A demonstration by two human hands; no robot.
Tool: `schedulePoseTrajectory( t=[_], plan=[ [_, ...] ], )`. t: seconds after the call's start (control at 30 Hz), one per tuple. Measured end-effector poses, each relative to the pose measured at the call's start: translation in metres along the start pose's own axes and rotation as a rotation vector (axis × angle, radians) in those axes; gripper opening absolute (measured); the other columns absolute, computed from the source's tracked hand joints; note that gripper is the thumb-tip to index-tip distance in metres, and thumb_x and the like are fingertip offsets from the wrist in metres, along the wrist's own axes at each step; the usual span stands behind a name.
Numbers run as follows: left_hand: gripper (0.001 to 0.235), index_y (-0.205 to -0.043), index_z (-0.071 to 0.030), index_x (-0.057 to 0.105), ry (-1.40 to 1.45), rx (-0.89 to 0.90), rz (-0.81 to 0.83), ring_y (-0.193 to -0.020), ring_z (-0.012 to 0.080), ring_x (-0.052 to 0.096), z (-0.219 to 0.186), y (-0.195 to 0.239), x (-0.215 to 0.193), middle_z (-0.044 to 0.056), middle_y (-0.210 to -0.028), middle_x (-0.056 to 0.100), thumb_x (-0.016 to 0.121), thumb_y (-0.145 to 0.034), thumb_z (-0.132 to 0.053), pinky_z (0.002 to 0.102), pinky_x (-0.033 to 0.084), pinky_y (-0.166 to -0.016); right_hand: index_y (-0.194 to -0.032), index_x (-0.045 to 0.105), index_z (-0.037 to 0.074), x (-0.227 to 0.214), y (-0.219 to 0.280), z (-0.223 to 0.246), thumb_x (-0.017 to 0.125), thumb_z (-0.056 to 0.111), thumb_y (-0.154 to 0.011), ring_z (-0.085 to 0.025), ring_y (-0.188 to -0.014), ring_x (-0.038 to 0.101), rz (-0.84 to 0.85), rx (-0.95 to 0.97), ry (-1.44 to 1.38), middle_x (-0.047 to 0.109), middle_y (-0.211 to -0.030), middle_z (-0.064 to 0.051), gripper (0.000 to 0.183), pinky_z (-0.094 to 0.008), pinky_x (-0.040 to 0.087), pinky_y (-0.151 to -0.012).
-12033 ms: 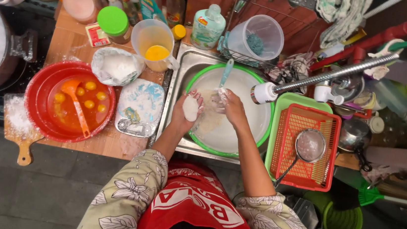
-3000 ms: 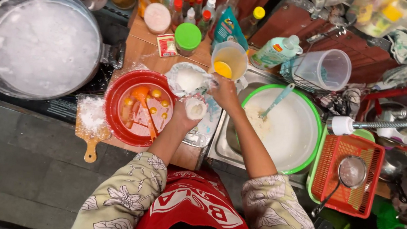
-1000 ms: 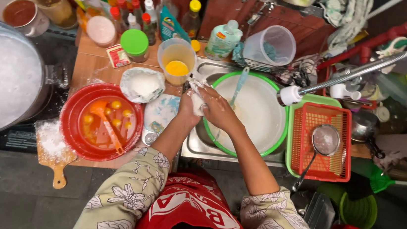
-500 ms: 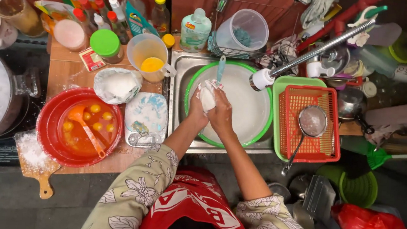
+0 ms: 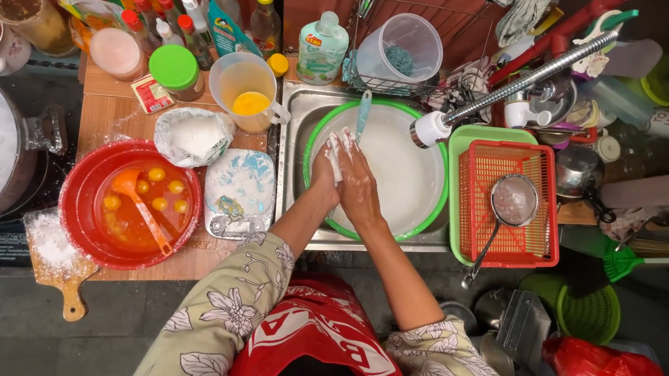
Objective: The person mixes a white dough-like substance in a green bowl using a spoon. They then scoop the mixture into a small white bowl, press it into a ball, and repeatedly transfer it between the bowls while kneading it by hand.
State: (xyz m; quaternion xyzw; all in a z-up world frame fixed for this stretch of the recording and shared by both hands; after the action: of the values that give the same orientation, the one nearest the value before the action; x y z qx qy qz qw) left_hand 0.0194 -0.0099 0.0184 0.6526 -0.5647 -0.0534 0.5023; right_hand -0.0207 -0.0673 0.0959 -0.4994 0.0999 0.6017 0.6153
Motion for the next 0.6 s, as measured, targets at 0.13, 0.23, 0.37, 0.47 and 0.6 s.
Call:
schedulePoseTrajectory(
  t=[0.13, 0.23, 0.37, 0.47, 0.6],
  plan=[
    [0.065, -0.139, -0.014, 0.061, -0.033, -0.007, -0.02, -0.124, 0.0218, 0.063, -0.008, 0.004, 0.002, 0.008, -0.137, 0.065, 0.055, -0.096, -0.063, 0.038, 0.052, -0.102, -0.145, 0.056, 0.002, -0.001, -0.009, -0.002, 0.055, -0.024, -0.081, -0.043, -0.136, 0.053, 0.02, -0.003, -0.051, 0.056, -0.146, -0.027, 0.07, -0.049, 0.039, -0.12],
    [0.065, -0.138, -0.014, 0.062, -0.063, -0.012, -0.041, -0.123, 0.0213, 0.063, -0.004, -0.004, -0.005, 0.008, -0.136, 0.066, 0.056, -0.096, -0.062, 0.038, 0.053, -0.101, -0.133, 0.065, -0.002, -0.023, -0.018, 0.003, 0.059, -0.019, -0.088, -0.043, -0.124, 0.062, -0.124, 0.152, -0.205, 0.065, -0.132, -0.026, 0.048, -0.051, 0.046, -0.112],
    [0.063, -0.133, -0.013, 0.066, 0.199, -0.004, 0.037, -0.115, 0.0255, 0.066, 0.026, -0.043, -0.016, 0.01, -0.131, 0.068, 0.06, -0.095, -0.063, 0.041, 0.053, -0.103, -0.129, 0.067, 0.002, -0.022, -0.017, -0.012, 0.054, -0.017, -0.084, -0.035, -0.125, 0.062, -0.164, 0.434, -0.431, 0.071, -0.124, -0.02, 0.051, -0.046, 0.046, -0.113],
    [0.055, -0.123, -0.015, 0.071, 0.313, -0.113, 0.068, -0.101, 0.0224, 0.07, 0.035, -0.033, -0.013, 0.008, -0.12, 0.073, 0.055, -0.098, -0.06, 0.038, 0.055, -0.097, -0.13, 0.066, 0.001, -0.022, -0.015, -0.008, 0.056, -0.017, -0.083, -0.036, -0.125, 0.062, -0.107, 0.411, -0.365, 0.071, -0.124, -0.021, 0.051, -0.046, 0.047, -0.112],
    [0.048, -0.11, -0.016, 0.075, 0.337, -0.236, 0.052, -0.089, 0.0258, 0.071, 0.038, -0.049, -0.019, 0.008, -0.107, 0.077, 0.056, -0.095, -0.056, 0.042, 0.056, -0.089, -0.13, 0.065, -0.001, -0.019, -0.015, 0.0, 0.059, -0.017, -0.082, -0.038, -0.124, 0.063, -0.017, 0.366, -0.247, 0.07, -0.124, -0.023, 0.052, -0.046, 0.049, -0.11]
  ],
)
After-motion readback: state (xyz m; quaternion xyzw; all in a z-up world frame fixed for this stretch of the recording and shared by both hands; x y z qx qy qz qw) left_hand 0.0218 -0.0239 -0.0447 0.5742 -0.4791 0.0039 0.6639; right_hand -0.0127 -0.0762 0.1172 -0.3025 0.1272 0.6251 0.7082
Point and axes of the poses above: each hand's wrist, its own y-axis away from the middle knuckle, its own x-axis out of the palm, z = x × y, the point moved 5 cm from there along -y, towards the middle knuckle
